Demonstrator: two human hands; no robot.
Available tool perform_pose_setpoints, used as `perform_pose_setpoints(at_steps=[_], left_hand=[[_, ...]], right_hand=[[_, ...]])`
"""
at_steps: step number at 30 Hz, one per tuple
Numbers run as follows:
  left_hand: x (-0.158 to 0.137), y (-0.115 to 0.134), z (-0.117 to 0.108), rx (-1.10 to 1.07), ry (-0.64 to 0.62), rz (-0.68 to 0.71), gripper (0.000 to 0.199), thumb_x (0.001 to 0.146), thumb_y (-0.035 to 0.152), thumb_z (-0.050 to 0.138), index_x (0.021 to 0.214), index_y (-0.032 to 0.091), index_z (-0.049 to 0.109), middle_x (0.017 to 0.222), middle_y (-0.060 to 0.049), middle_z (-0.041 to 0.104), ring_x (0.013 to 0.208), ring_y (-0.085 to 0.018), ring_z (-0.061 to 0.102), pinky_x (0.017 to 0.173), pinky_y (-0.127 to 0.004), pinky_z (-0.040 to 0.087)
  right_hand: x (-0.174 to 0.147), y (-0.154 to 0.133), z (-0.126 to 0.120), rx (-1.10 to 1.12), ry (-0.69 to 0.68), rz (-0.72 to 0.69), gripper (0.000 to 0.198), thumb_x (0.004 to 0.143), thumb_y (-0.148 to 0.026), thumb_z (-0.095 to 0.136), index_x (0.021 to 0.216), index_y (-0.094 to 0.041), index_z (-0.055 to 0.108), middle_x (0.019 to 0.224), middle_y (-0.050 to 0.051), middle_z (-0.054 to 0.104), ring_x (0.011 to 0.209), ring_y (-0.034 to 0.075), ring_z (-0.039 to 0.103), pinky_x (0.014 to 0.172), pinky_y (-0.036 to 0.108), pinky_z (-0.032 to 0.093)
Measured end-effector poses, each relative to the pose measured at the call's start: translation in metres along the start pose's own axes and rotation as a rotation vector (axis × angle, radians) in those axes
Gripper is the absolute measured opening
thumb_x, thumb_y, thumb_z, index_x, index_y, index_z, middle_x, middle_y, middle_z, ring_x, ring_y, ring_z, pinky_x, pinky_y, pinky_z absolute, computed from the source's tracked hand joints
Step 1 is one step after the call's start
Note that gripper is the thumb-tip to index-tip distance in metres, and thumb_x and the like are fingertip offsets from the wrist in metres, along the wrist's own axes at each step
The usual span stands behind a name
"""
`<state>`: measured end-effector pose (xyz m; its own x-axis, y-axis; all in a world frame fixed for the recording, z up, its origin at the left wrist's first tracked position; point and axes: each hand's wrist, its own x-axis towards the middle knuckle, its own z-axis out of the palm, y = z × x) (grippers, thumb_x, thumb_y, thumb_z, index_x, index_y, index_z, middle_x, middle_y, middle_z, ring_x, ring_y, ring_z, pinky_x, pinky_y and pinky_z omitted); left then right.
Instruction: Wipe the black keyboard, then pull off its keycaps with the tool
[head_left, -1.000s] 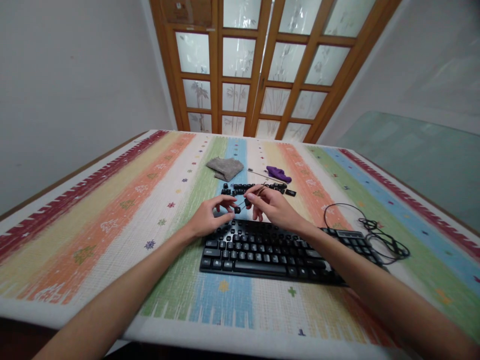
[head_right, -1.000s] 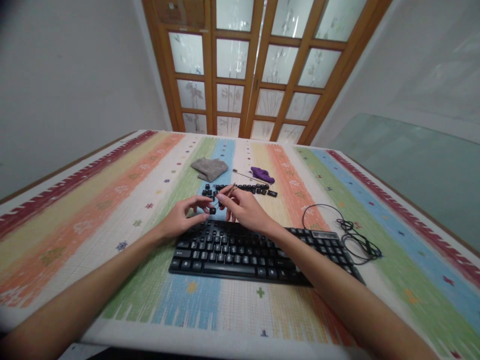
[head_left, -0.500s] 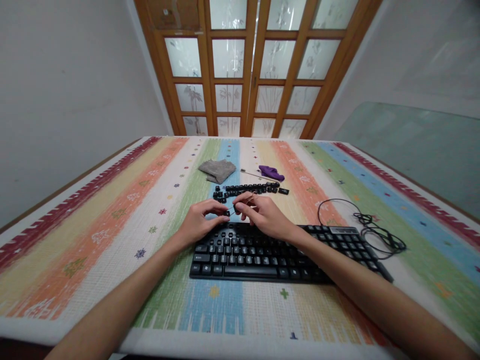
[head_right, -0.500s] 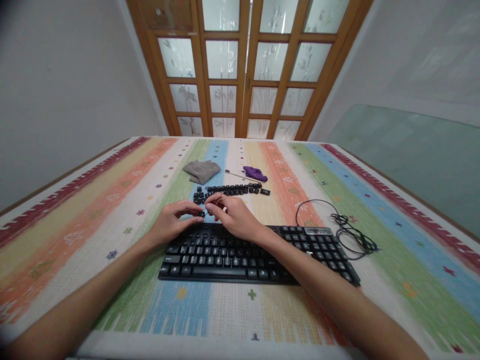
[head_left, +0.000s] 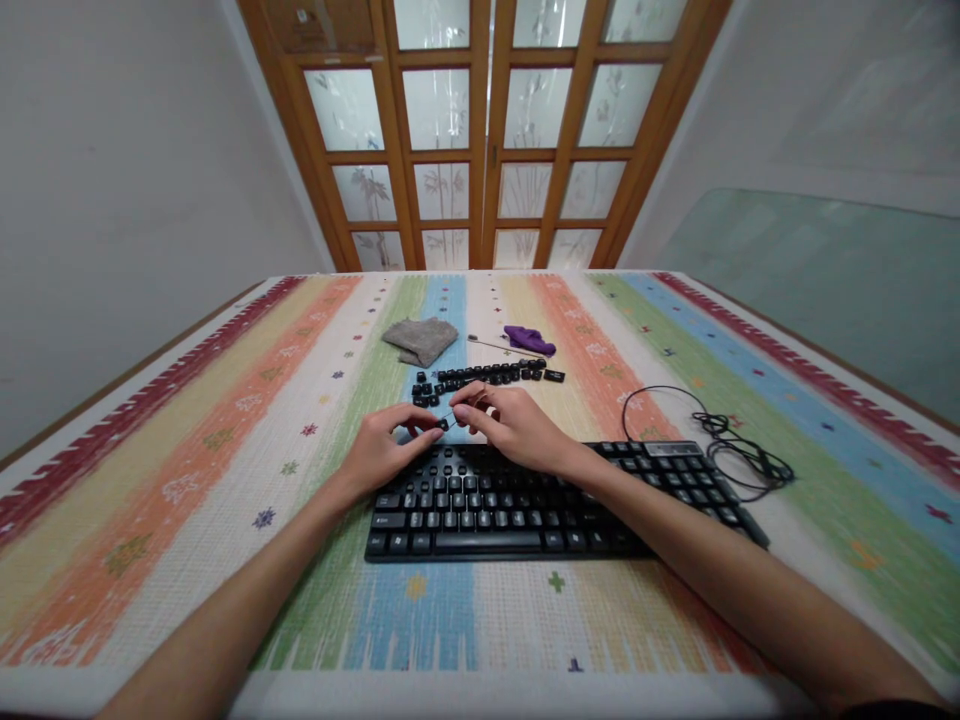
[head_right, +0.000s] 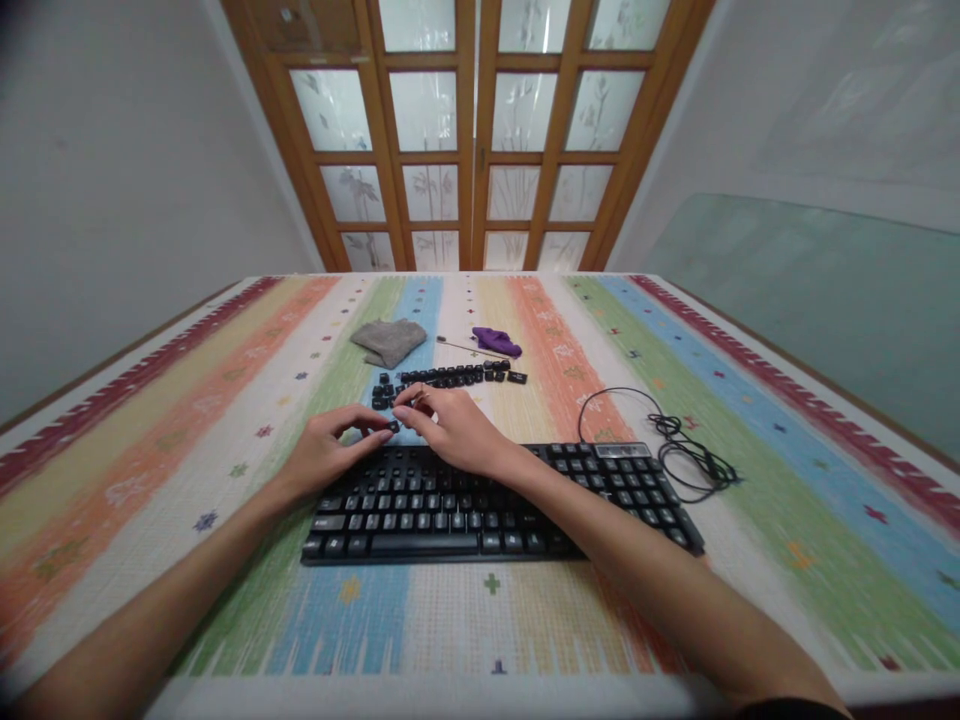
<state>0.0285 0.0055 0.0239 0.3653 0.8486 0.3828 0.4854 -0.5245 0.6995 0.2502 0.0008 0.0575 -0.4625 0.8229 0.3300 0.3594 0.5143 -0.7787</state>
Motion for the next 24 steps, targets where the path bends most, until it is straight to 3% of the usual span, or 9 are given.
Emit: perform_pose_setpoints(at_steps=[11,18,24], left_hand=[[0.001,-0.003,0.007,-0.129,0.032,-0.127,0.022,0.082,0.038,0.07,0.088,0.017,0.069,0.083,-0.005,0.072,0.077,-0.019,0.068,0.074,-0.032,0.054],[0.003,-0.009,0.011,-0.256,0.088,-0.22,0.029,0.071,0.04,0.077,0.084,0.016,0.064,0.08,-0.003,0.068,0.073,-0.018,0.066,0.073,-0.031,0.054],[0.003,-0.011,0.011,-0.311,0.109,-0.261,0.03,0.068,0.039,0.078,0.08,0.016,0.063,0.08,-0.003,0.067,0.075,-0.018,0.065,0.074,-0.031,0.051]], right_hand=[[-0.001,-0.006,0.004,-0.157,-0.009,-0.107,0.019,0.098,-0.029,0.054,0.102,-0.016,0.068,0.092,0.005,0.073,0.078,0.016,0.065,0.073,0.027,0.045],[-0.004,0.002,0.011,-0.291,-0.02,-0.263,0.021,0.099,-0.027,0.053,0.108,-0.014,0.068,0.102,0.01,0.075,0.091,0.02,0.069,0.081,0.031,0.05],[-0.003,0.003,0.008,-0.287,0.002,-0.253,0.019,0.098,-0.026,0.057,0.107,-0.016,0.069,0.1,0.008,0.076,0.086,0.019,0.069,0.078,0.03,0.051]])
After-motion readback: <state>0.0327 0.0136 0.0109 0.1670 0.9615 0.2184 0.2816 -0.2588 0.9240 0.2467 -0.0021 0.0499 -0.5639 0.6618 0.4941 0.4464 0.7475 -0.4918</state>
